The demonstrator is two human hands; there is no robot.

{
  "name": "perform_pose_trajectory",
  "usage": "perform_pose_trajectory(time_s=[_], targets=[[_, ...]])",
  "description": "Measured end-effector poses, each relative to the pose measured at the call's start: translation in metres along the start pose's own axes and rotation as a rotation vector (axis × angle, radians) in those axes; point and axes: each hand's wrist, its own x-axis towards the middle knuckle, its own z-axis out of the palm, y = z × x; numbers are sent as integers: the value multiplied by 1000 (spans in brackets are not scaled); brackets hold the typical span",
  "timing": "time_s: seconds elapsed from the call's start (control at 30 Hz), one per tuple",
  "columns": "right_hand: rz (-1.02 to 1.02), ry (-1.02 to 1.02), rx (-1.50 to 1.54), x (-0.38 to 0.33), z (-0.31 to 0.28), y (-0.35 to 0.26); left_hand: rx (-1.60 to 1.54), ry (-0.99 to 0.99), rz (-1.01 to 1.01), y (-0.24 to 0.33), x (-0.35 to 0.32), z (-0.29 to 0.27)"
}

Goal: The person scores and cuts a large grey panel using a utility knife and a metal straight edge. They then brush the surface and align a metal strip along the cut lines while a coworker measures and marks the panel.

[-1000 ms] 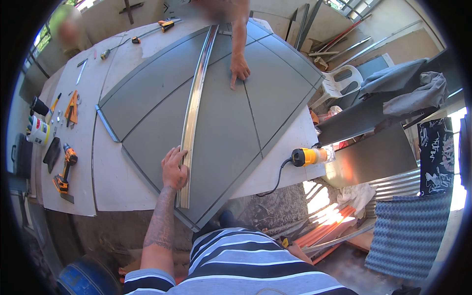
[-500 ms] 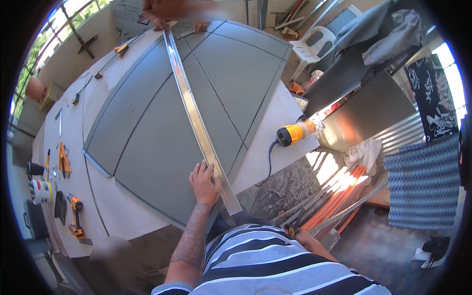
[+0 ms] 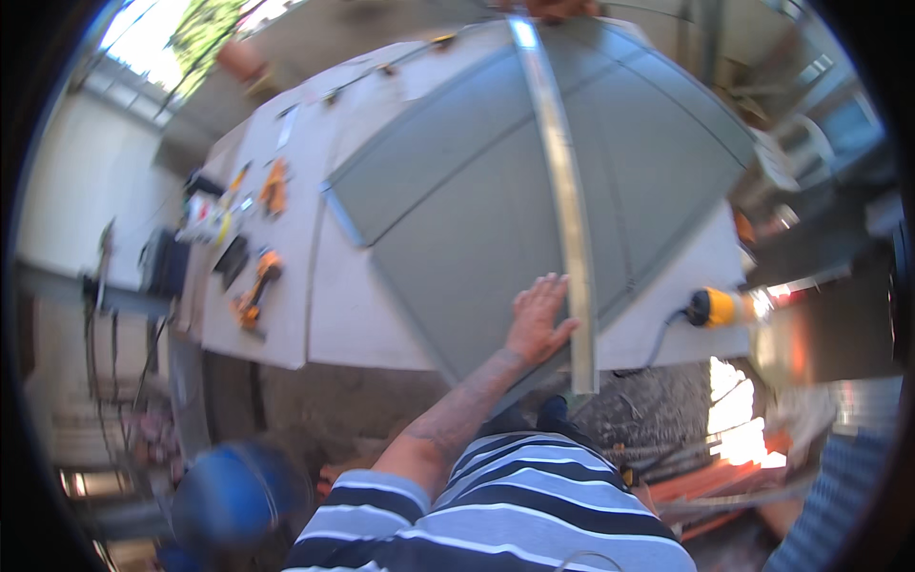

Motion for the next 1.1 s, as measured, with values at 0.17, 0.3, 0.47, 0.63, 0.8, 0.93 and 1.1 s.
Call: perform_pose_trajectory(time_s=[0.17, 0.3, 0.47, 0.63, 0.8, 0.93, 1.1], targets=[[102, -30, -53, 17, -2, -26, 113, 344, -255, -88, -53, -78], [89, -34, -129, 21, 6, -59, 121, 808, -686, -263, -152, -154], [39, -8, -155, -1, 4, -89, 408, 844, -1312, -488, -291, -269], [96, 13, -189, -61, -1, -132, 508, 740, -1332, -633, -360, -382], [225, 87, -175, -119, -1, -196, 578, 564, -1406, -644, -334, -321], [130, 52, -158, -124, 25, -185, 566, 577, -1372, -630, -333, -359], [52, 51, -246, -89, 39, -115, 165, 895, -1566, -590, -369, -372]])
